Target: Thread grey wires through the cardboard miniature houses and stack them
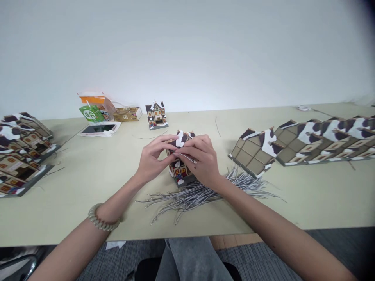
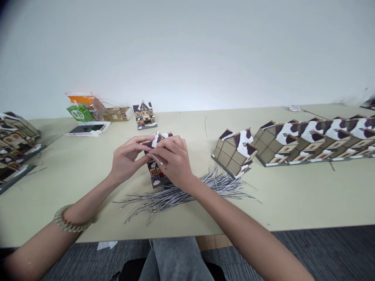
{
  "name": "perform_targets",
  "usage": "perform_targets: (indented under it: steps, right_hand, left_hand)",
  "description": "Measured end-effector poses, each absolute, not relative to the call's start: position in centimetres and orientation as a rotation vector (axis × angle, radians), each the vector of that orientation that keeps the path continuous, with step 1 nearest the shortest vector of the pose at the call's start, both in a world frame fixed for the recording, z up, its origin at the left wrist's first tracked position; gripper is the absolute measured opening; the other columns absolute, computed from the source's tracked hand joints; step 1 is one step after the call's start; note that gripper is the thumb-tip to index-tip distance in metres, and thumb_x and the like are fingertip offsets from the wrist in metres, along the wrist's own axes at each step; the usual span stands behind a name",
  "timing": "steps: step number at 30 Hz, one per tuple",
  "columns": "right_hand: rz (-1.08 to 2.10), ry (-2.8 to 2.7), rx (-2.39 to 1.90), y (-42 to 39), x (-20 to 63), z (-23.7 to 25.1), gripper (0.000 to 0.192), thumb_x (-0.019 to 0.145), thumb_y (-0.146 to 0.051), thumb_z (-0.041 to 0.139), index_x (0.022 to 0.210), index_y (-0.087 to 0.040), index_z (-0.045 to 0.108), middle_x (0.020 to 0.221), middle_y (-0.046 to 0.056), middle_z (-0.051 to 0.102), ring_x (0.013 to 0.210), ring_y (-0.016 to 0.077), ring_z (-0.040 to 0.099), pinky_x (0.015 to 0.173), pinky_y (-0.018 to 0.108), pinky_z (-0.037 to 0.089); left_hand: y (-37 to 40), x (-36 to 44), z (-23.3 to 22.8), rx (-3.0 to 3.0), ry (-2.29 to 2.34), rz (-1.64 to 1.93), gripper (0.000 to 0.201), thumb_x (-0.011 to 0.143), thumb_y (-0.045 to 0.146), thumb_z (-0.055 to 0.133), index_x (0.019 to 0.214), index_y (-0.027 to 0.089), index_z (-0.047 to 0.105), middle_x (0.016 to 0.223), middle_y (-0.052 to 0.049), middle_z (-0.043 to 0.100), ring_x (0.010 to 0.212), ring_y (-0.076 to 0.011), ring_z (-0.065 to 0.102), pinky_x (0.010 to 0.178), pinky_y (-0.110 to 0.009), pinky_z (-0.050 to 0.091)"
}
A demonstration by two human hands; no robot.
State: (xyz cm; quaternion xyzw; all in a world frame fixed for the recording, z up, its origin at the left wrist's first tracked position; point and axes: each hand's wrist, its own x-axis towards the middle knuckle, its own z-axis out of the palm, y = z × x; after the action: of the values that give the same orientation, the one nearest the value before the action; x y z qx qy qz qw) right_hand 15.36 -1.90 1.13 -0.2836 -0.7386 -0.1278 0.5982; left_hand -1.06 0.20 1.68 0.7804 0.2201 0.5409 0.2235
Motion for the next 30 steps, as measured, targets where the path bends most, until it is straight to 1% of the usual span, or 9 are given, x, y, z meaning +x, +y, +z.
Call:
perform_targets:
  steps: [3,8,11,15,19,22,30]
  right_hand:
    - [-0.296,-1.689,-0.636,-2.00,15.30,1.21,0.004,0.080,-0.020,0.067,0.081,-0.023,0.064,0.073,0.000,0.061,0.075,0.0145,0.053,0.070,0.031,0.045]
    - [-0.303,-1.638,-0.552,-2.27,15.51,1.69,0.010,0.077,-0.015,0.069,0.080,-0.023,0.063,0.073,-0.001,0.061,0.073,0.0137,0.054,0.070,0.031,0.047]
    - [-0.302,-1.636,-0.535,-2.26,15.58,1.61,0.009,0.077,-0.016,0.069,0.079,-0.023,0.064,0.073,-0.001,0.062,0.073,0.0141,0.054,0.069,0.030,0.047]
    - [-0.301,-1.666,-0.595,-2.13,15.44,1.06,0.009,0.078,-0.014,0.068,0.078,-0.023,0.065,0.072,-0.001,0.063,0.074,0.0148,0.053,0.070,0.032,0.045]
    - [-0.331,-1.680,-0.658,-2.09,15.24,0.76,0.006,0.078,-0.019,0.069,0.077,-0.023,0.065,0.072,-0.001,0.064,0.078,0.0158,0.053,0.072,0.033,0.042]
    - [-0.325,-1.665,-0.657,-2.23,15.22,0.97,0.005,0.078,-0.022,0.070,0.079,-0.023,0.066,0.072,-0.001,0.064,0.078,0.0157,0.054,0.071,0.032,0.043]
    - [-0.347,-1.606,-0.615,-2.49,15.64,1.53,0.008,0.077,-0.017,0.070,0.078,-0.023,0.065,0.071,-0.001,0.064,0.076,0.0157,0.054,0.070,0.031,0.045]
  left_hand:
    - [0.31,-1.19,1.58,2.142,0.613,1.505,0.008,0.076,0.011,0.066,0.079,0.018,0.068,0.108,-0.012,0.067,0.106,-0.0218,0.061,0.090,-0.040,0.051]
    - [0.33,-1.23,1.58,2.141,0.635,1.509,0.006,0.076,0.012,0.067,0.074,0.017,0.067,0.107,-0.013,0.067,0.106,-0.0222,0.061,0.089,-0.040,0.051]
    - [0.20,-1.12,1.66,2.126,0.619,1.504,0.005,0.075,0.012,0.067,0.077,0.017,0.068,0.107,-0.013,0.067,0.106,-0.0225,0.061,0.089,-0.040,0.051]
    - [-0.03,-0.97,1.78,2.130,0.594,1.488,0.010,0.075,0.011,0.068,0.082,0.018,0.069,0.107,-0.013,0.067,0.106,-0.0224,0.062,0.089,-0.040,0.051]
    - [0.02,-1.00,1.69,2.160,0.625,1.502,0.007,0.075,0.012,0.068,0.077,0.018,0.068,0.106,-0.012,0.068,0.105,-0.0221,0.062,0.091,-0.040,0.050]
    - [0.18,-1.09,1.61,2.156,0.631,1.505,0.006,0.076,0.013,0.067,0.074,0.018,0.067,0.107,-0.011,0.068,0.106,-0.0222,0.062,0.091,-0.041,0.050]
    - [0.25,-1.06,1.70,2.062,0.600,1.485,0.003,0.076,0.018,0.069,0.073,0.018,0.068,0.107,-0.012,0.067,0.106,-0.0220,0.061,0.091,-0.041,0.050]
